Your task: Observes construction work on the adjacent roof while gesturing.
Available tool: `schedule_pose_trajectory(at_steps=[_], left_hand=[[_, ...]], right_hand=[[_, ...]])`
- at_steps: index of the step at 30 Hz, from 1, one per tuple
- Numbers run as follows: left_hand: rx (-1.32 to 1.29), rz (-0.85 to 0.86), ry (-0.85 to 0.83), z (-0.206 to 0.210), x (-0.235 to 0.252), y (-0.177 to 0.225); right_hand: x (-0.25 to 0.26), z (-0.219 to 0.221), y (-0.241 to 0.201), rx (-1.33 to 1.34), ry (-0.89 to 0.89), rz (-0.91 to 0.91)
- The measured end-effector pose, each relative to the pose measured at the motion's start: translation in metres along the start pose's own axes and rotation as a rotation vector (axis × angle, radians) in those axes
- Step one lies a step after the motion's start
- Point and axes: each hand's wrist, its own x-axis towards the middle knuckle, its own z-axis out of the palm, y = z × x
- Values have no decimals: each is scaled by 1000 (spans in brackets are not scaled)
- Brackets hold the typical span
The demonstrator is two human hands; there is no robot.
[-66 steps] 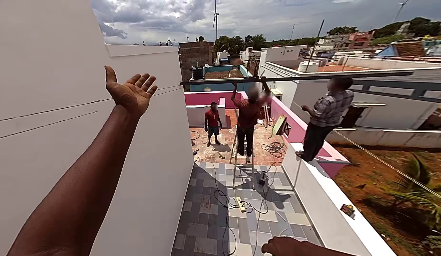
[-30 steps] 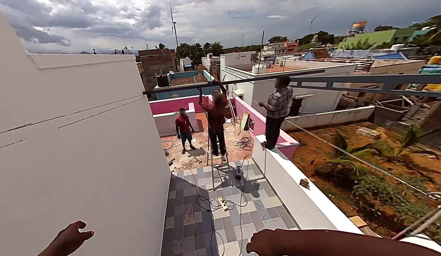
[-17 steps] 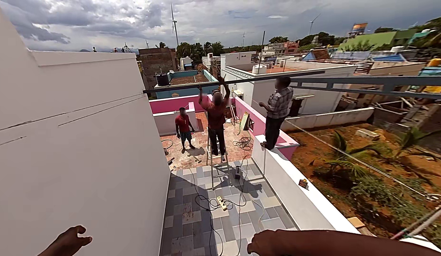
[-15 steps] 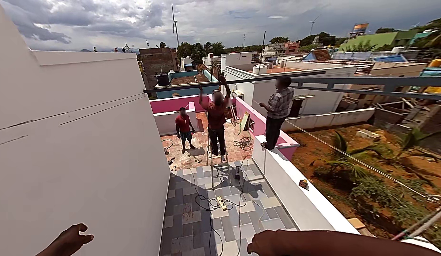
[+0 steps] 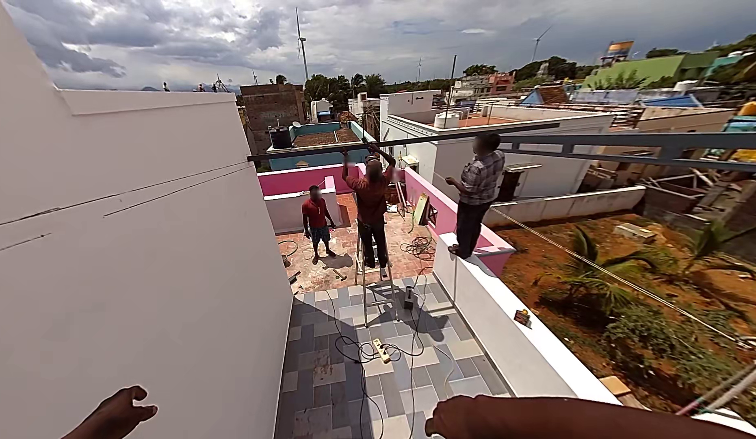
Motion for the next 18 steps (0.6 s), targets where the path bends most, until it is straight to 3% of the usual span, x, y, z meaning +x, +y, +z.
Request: schedule_pose_trajectory(at_steps=[18], left_hand=[[9,2,-4,0,2,0]], right_hand=[[-2,-1,-1,-2,-11,17]])
